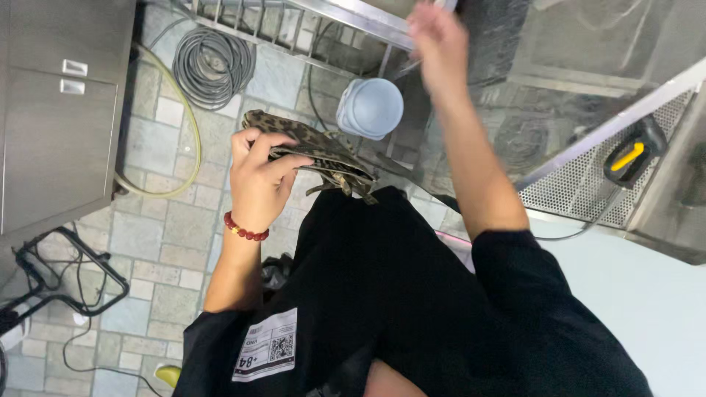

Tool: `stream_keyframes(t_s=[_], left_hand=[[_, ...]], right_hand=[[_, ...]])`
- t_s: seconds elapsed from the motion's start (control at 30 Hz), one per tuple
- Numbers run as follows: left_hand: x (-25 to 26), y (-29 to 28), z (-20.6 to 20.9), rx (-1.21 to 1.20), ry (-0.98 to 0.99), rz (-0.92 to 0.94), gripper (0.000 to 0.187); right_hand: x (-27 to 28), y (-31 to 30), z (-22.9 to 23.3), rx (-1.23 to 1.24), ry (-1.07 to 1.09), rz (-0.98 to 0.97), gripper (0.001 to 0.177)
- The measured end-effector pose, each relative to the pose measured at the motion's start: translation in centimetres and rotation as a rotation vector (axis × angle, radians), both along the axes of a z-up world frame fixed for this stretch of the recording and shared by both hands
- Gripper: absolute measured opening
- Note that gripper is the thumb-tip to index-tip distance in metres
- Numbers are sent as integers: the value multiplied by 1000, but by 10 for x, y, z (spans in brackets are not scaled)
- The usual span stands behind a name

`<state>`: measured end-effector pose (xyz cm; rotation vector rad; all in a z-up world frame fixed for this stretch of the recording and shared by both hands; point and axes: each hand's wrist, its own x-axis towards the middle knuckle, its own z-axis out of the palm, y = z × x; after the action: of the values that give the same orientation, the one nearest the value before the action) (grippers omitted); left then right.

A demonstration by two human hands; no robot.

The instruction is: The person picks up a leopard-print bag, takes out a card and a paper slip, puts them back, and then uses a blue cloth to wipe the interior and exterior of the bag.

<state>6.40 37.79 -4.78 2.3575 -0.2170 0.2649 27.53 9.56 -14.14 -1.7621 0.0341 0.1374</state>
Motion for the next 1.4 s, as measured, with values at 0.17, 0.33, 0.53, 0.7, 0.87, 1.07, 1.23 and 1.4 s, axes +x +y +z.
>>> stream_keyframes(t_s=[0.17,0.33,0.53,0.7,0.87,1.07,1.23,1.4], left_hand=[[18,-38,23,-19,-1,-92,36],[11,-88,63,76,-10,-256,30],[-34,-164,110,117,-24,-320,29],[-66,-244,110,44,-40,-371,26],[-70,-306,84,-144,-95,-463,32],[-64,-352,69,-273,-171,-622,28],[-47,-367,73,-63,-119,-852,19],[-24,-373,74,-58,-107,-908,17]], right_hand=[[-155,-20,95,-206,-155,772,65],[-207,-65,141,-417,-204,560,54],[-273,-160,168,-363,-359,482,50],[-305,-245,178,-410,-246,409,29],[-318,-314,178,-266,-262,237,7],[-323,-371,183,-228,-222,91,9],[-307,-395,179,-420,-403,-113,6],[-303,-391,171,-515,-488,-256,4]])
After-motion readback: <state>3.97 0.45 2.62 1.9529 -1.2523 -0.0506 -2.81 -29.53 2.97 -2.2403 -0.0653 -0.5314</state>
